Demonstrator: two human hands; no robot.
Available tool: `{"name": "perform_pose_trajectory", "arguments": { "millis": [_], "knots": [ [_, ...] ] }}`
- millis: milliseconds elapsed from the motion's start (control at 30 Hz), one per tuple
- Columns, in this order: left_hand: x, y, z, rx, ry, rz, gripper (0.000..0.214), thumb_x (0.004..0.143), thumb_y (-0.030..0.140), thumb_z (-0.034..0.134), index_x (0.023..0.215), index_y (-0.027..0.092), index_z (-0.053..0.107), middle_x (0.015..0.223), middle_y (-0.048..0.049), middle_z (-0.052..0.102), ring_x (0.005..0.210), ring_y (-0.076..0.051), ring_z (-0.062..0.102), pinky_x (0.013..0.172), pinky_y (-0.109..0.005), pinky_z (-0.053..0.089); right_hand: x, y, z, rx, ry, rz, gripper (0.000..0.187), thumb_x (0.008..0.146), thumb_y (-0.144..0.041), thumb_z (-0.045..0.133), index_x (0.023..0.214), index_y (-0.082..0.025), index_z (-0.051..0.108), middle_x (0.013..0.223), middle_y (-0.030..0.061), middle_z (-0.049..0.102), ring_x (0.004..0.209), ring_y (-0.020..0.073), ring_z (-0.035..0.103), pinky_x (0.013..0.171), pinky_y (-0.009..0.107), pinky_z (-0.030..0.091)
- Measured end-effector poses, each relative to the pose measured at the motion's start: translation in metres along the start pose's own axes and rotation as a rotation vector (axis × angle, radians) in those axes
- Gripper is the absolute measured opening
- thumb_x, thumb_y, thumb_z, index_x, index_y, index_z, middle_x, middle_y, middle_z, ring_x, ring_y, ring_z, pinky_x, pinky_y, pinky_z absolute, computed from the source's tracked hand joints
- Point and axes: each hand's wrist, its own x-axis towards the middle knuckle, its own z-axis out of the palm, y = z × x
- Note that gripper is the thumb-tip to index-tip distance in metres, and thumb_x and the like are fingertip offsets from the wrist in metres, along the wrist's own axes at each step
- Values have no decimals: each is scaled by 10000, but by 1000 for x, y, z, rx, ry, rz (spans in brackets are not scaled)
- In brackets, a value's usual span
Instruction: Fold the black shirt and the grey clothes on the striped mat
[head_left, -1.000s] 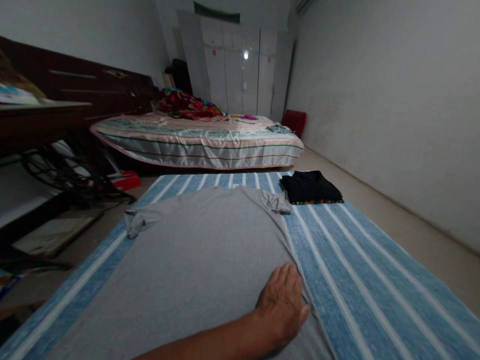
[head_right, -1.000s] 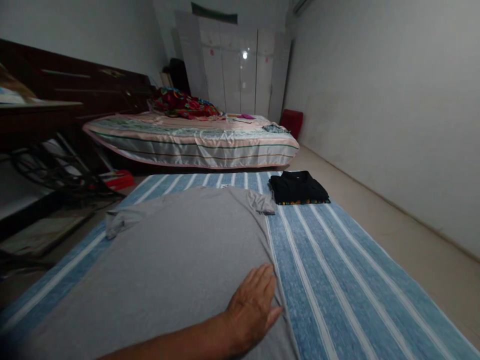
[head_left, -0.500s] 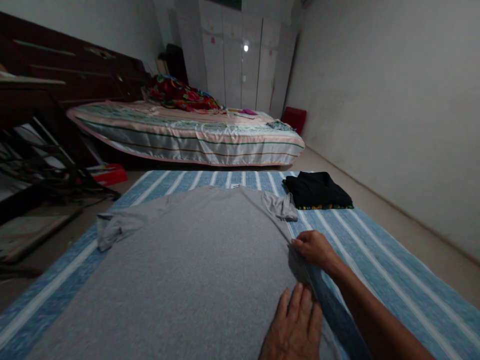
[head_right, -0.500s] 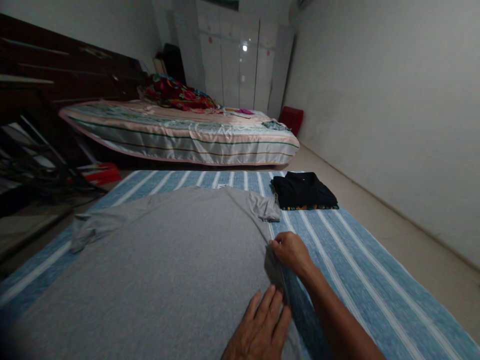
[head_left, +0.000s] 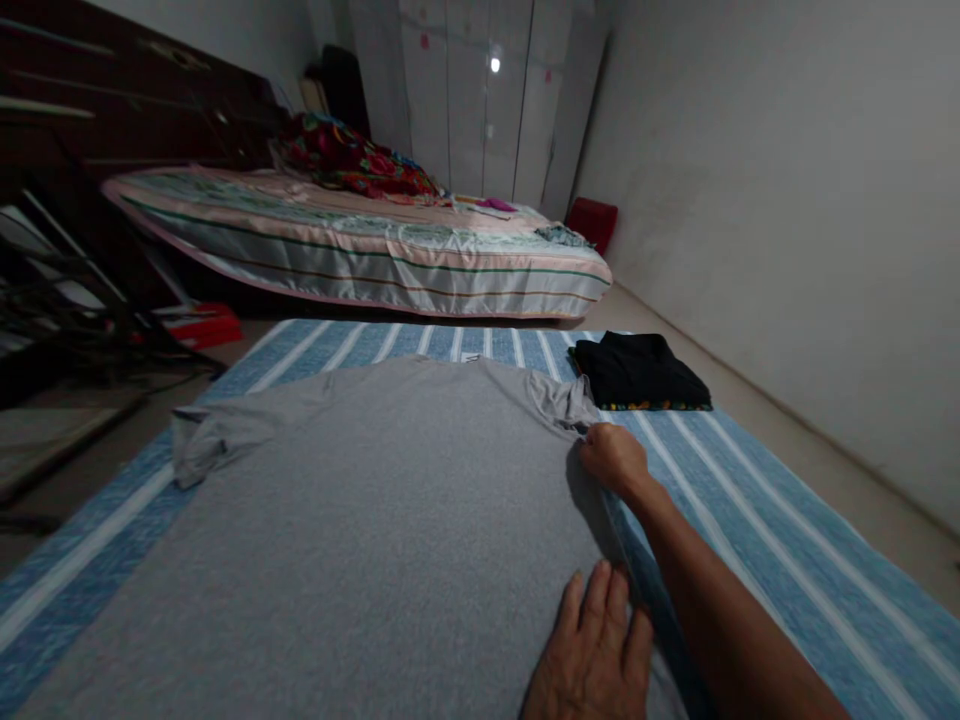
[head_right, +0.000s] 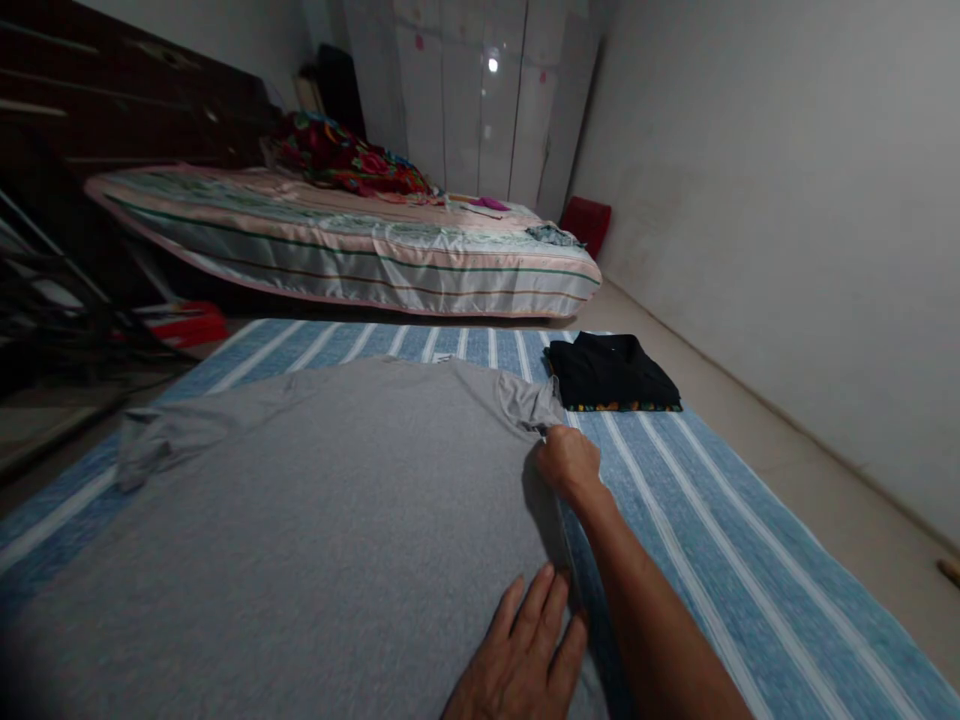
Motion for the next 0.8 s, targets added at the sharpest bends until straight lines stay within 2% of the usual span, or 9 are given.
{"name": "perform_pose_trajectory", "arguments": {
  "millis": [100,233,367,433,533,667,800],
  "knots": [
    [0,1,3,10,14,10,383,970,285,316,1272,169,519,1322,-137,540,1218,-273,496,974,-414,372,-6,-1,1,-67,21,-37,311,815,-122,409,990,-119,666,960,185,681,913,278,655,710,314,450],
    [-1,5,9,52,88,40,366,970,263,312,1231,176,553,1280,-106,583,1187,-255,524,939,-403,408,-13,-1,5,-123,46,-120,291,865,-124,384,1009,-128,637,924,162,687,889,265,662,719,311,446],
    [-1,8,12,31,77,61,367,951,216,338,1231,125,557,1262,-103,599,1167,-229,534,967,-366,387,-13,1,9,-145,79,-167,288,883,-125,364,991,-125,631,902,160,689,852,269,666,685,311,439],
    [-1,9,10,-35,41,74,413,943,325,379,1225,81,558,1258,-141,595,1167,-253,531,985,-374,367,-12,3,8,-139,93,-175,279,884,-133,371,970,-131,637,884,152,691,828,262,667,667,303,432],
    [-2,10,0,-151,-18,74,623,902,536,386,1245,38,535,1301,-199,543,1218,-307,481,1021,-421,327,-15,7,3,-110,121,-186,258,901,-192,390,962,-159,639,867,114,692,812,238,661,657,283,420],
    [-3,13,-12,-213,-29,9,581,908,515,389,1260,75,531,1334,-179,520,1256,-307,445,1050,-442,295,-40,15,-5,-45,199,-212,257,926,-272,392,1054,-198,602,978,67,671,881,196,630,695,256,412],
    [-4,19,-15,-229,-28,-22,540,901,506,418,1223,96,562,1324,-171,530,1251,-302,453,1055,-437,296,-76,26,6,229,306,-434,228,923,-260,393,992,-186,597,895,47,653,767,147,605,680,226,423]
  ]
}}
